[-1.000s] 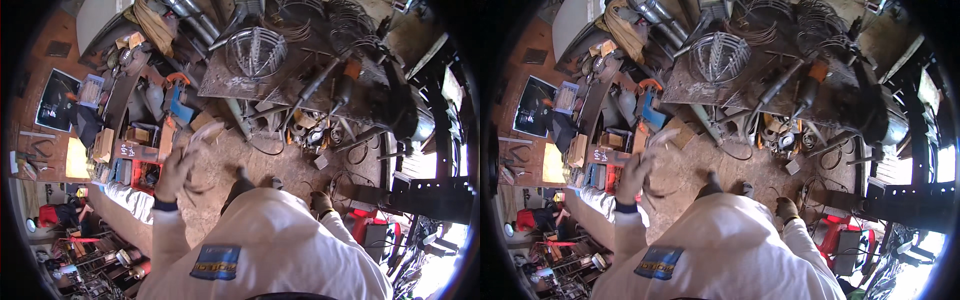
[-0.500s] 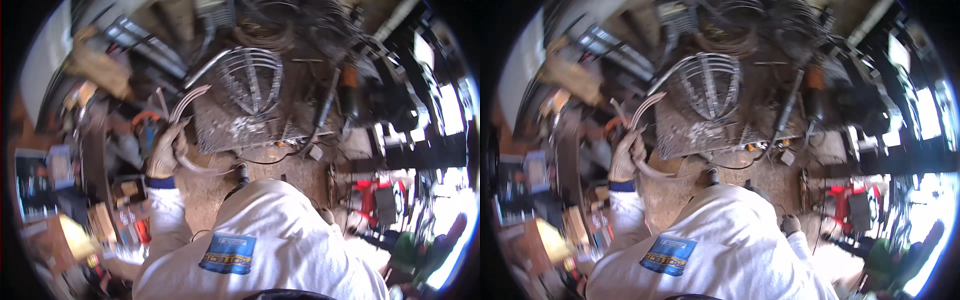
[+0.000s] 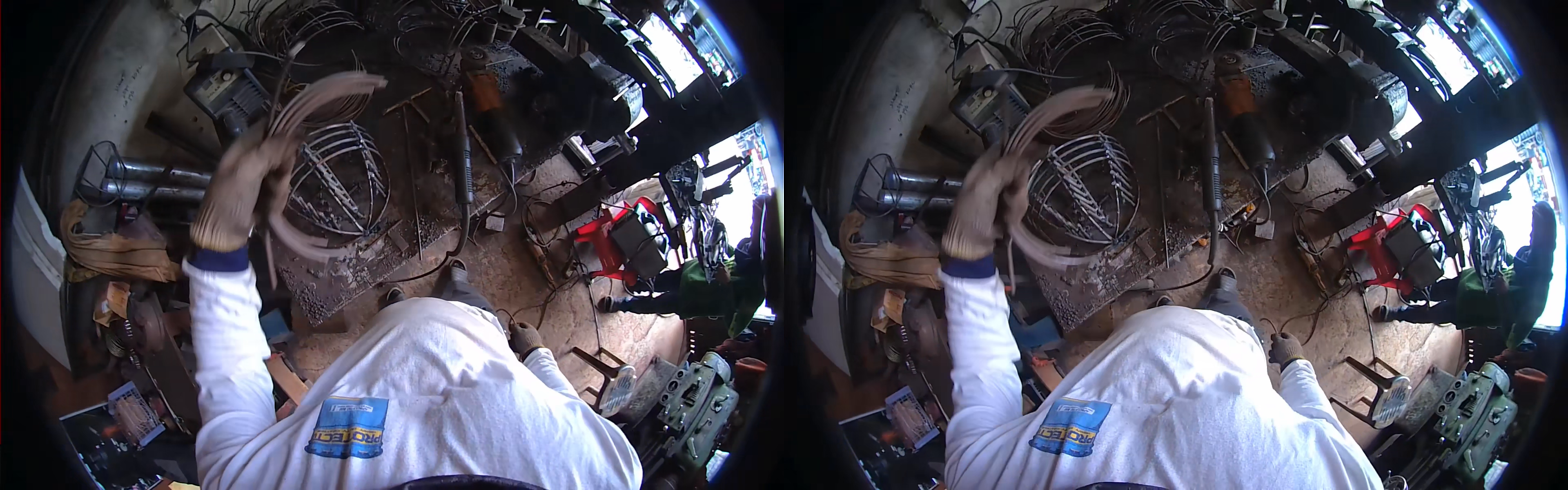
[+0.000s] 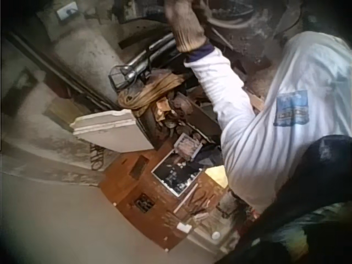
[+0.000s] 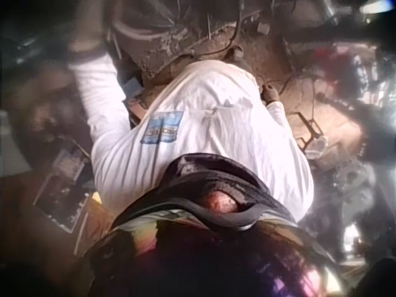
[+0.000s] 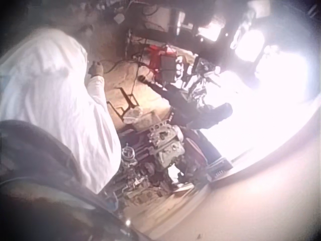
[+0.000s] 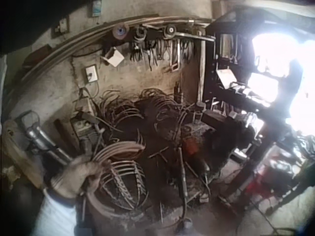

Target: The person positions and aligns metal rods onto a hemispherical wire frame, striking the rods with a hammer to secure them into place.

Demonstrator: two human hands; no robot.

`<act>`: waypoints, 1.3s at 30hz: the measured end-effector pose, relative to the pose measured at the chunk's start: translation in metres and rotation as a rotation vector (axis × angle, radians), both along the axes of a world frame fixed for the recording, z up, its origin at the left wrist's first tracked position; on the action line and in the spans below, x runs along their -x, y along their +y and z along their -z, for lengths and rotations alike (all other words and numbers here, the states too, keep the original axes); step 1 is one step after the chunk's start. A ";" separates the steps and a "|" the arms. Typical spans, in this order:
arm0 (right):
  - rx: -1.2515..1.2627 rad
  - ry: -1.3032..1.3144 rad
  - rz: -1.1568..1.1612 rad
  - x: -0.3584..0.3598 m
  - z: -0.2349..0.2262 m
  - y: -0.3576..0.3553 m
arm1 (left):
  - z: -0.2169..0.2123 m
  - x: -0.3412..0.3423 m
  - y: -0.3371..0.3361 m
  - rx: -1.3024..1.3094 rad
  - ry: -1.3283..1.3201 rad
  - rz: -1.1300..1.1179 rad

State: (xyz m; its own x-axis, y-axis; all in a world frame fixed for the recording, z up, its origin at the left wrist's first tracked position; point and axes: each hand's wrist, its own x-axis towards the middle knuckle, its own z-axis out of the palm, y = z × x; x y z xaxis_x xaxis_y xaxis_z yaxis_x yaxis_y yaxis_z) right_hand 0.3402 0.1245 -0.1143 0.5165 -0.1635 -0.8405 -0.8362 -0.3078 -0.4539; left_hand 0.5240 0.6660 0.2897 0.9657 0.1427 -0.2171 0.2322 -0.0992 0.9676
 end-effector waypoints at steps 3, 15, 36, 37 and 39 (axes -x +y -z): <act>-0.008 -0.014 -0.077 0.001 0.016 -0.001 | -0.012 -0.079 -0.026 -0.108 0.002 0.001; -0.252 0.112 0.411 -0.043 0.047 -0.066 | 0.086 -0.253 -0.031 0.083 0.324 0.030; -0.207 0.162 0.335 -0.065 0.049 -0.080 | 0.173 -0.298 -0.027 -0.041 0.360 -0.068; -0.199 0.172 0.334 -0.065 0.047 -0.080 | 0.181 -0.302 -0.023 -0.232 0.359 -0.024; -0.205 0.184 0.308 -0.062 0.048 -0.080 | 0.210 -0.306 0.011 -0.645 0.308 0.078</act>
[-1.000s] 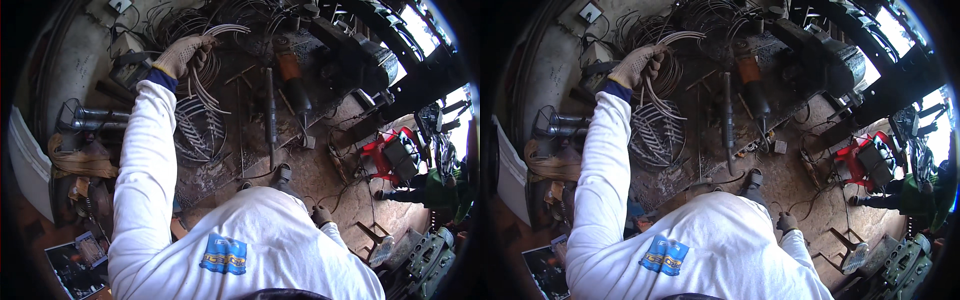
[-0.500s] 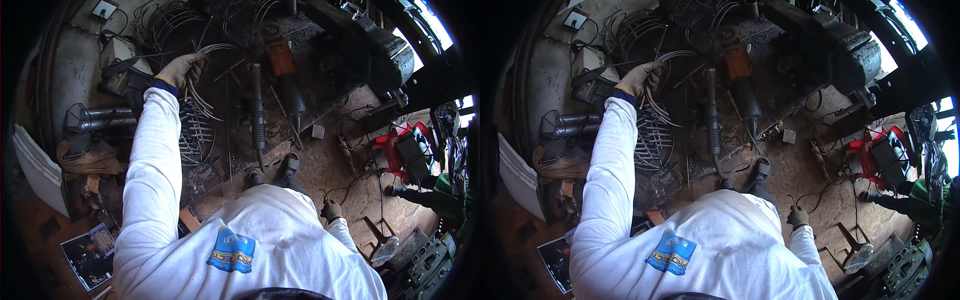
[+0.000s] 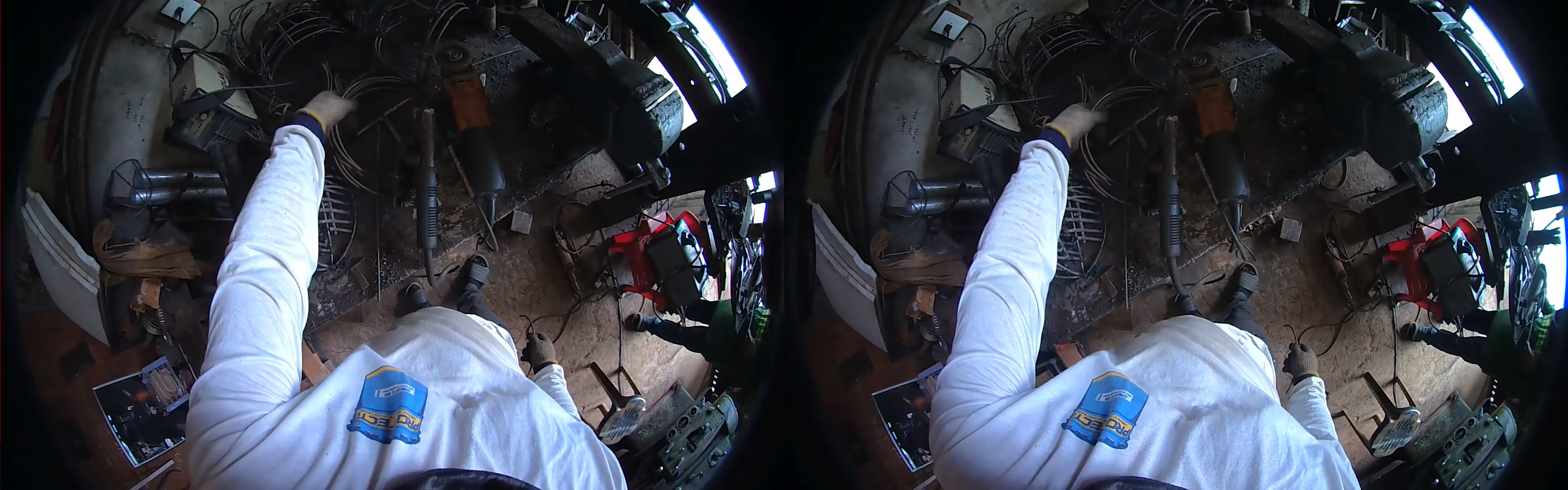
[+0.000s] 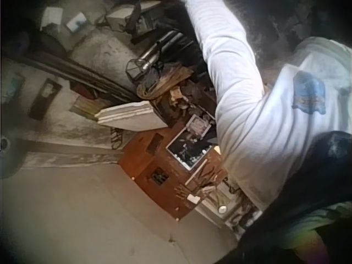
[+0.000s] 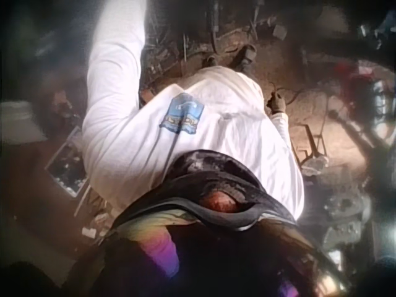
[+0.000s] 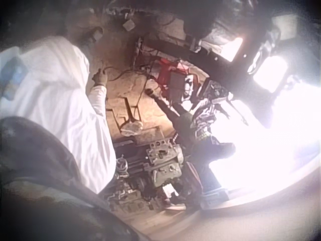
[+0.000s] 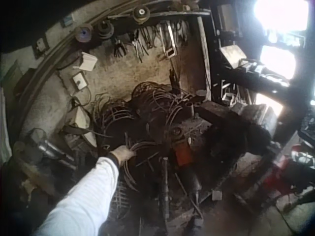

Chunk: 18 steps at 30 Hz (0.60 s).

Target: The person positions and aligns metal rods onto a hemispherical wire frame, striking the rods with a hammer to secure them into place.

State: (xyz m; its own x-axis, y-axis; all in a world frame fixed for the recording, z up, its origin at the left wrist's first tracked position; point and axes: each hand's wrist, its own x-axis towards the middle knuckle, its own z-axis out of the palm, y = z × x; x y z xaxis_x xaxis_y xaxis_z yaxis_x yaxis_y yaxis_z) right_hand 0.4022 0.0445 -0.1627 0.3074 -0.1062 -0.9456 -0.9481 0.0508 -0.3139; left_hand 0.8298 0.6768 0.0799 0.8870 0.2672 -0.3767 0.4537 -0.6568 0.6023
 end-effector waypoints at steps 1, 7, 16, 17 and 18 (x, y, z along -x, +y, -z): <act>-0.025 -0.007 -0.027 0.005 0.007 -0.004 | 0.004 -0.004 -0.006 0.004 0.002 0.009; -0.011 -0.037 -0.134 0.006 0.024 -0.008 | -0.007 0.015 -0.051 -0.600 0.069 0.065; -0.109 -0.063 -0.016 -0.029 0.016 0.001 | -0.005 0.022 -0.054 -0.615 0.061 0.059; -0.104 -0.045 0.022 -0.031 0.015 0.002 | -0.003 0.023 -0.053 -0.615 0.061 0.056; -0.105 -0.046 0.019 -0.032 0.014 0.004 | -0.001 0.024 -0.054 -0.616 0.043 0.044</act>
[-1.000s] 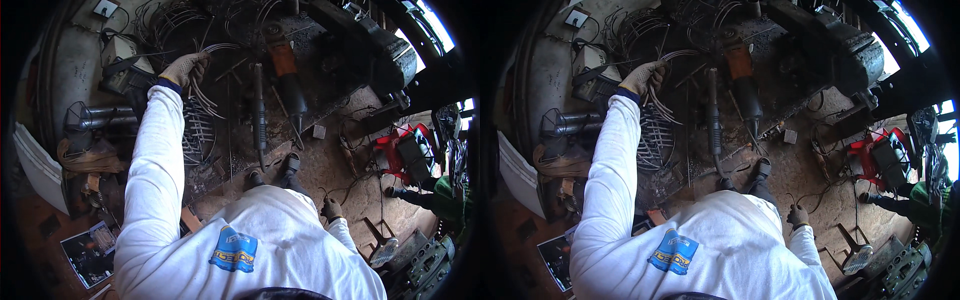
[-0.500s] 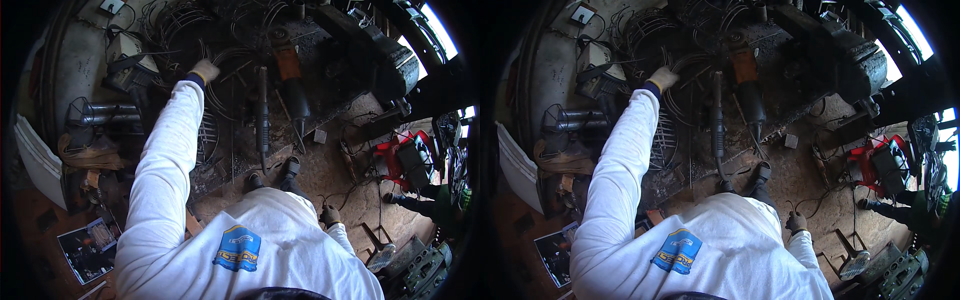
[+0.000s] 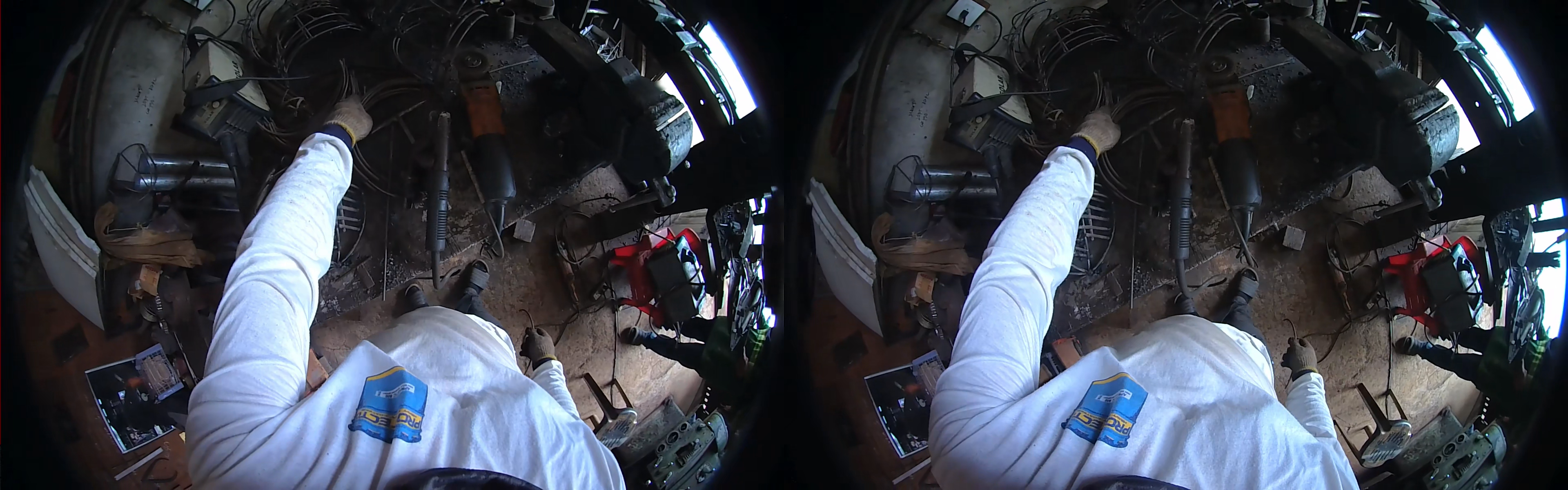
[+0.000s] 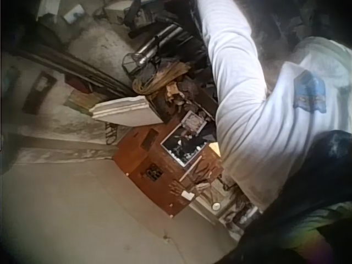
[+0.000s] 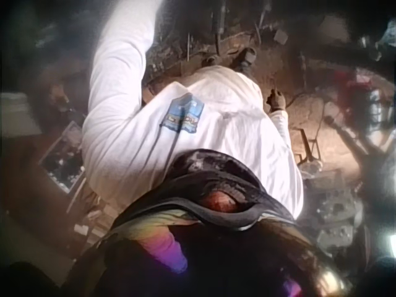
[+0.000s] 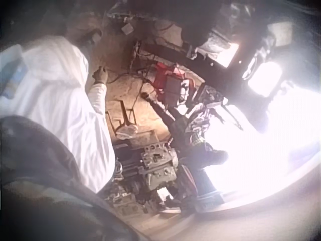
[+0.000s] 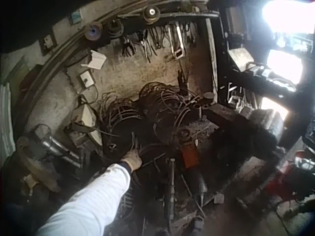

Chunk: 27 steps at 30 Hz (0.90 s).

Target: The person positions and aligns metal rods onto a hemispherical wire frame, striking the rods with a hammer to secure them into place.

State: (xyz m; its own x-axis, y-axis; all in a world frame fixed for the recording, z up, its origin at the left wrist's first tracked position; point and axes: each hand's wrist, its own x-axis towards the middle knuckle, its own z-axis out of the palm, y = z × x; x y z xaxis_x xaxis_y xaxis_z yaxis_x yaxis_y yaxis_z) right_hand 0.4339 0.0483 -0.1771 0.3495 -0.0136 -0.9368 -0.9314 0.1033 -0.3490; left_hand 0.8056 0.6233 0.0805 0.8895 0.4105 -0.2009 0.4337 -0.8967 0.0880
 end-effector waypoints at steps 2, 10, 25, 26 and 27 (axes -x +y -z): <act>0.047 0.004 -0.024 0.003 0.001 0.003 | 0.001 0.001 -0.001 -0.002 -0.020 -0.011; 0.065 -0.291 -0.308 0.033 0.062 -0.033 | -0.010 -0.012 -0.015 -0.196 0.253 0.233; 0.094 -0.064 -0.117 -0.004 -0.002 -0.010 | -0.042 0.004 0.016 0.027 0.177 0.328; 0.086 -0.073 -0.176 -0.004 -0.002 -0.011 | -0.045 0.007 0.023 0.072 0.149 0.363; 0.076 -0.082 -0.236 -0.004 -0.002 -0.011 | -0.048 0.011 0.030 0.117 0.121 0.395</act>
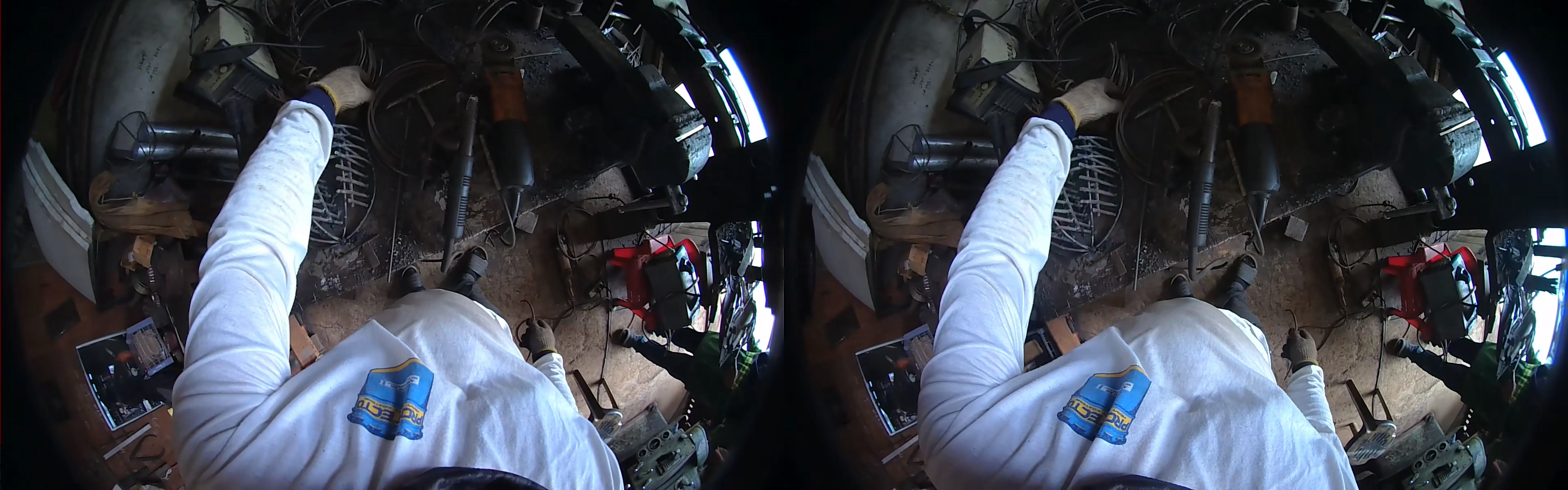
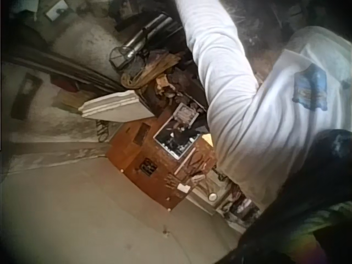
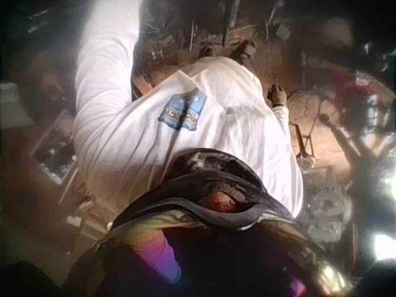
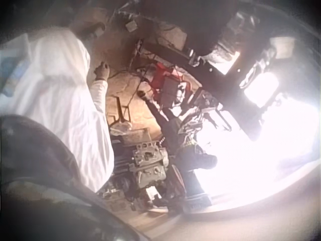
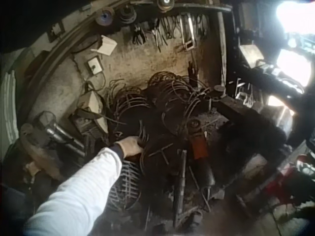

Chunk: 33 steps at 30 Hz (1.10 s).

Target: The person positions and aligns metal rods onto a hemispherical wire frame, striking the rods with a hammer to secure them into place.

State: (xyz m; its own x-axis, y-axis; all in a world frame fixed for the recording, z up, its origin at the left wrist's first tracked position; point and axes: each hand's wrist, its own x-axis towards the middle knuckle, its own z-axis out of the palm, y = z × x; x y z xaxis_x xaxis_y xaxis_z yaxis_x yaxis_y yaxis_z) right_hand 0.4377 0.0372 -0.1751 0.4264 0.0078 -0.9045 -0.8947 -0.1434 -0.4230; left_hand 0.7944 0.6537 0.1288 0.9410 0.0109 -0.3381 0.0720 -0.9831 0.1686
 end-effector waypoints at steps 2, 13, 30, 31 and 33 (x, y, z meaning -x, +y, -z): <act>0.029 0.015 0.009 -0.003 -0.009 0.007 | -0.009 0.011 0.024 -0.056 -0.069 0.041; 0.109 -0.218 -0.549 -0.094 -0.299 0.064 | -0.095 0.198 -0.026 -0.268 -0.802 0.487; -0.037 -0.967 -0.866 -0.059 -0.404 0.260 | -0.081 0.224 -0.016 0.285 -0.543 0.248; -0.014 -0.917 -0.819 -0.054 -0.400 0.258 | -0.087 0.197 -0.018 0.272 -0.448 0.176; 0.004 -0.878 -0.751 -0.048 -0.391 0.253 | -0.091 0.139 -0.034 0.144 -0.275 0.008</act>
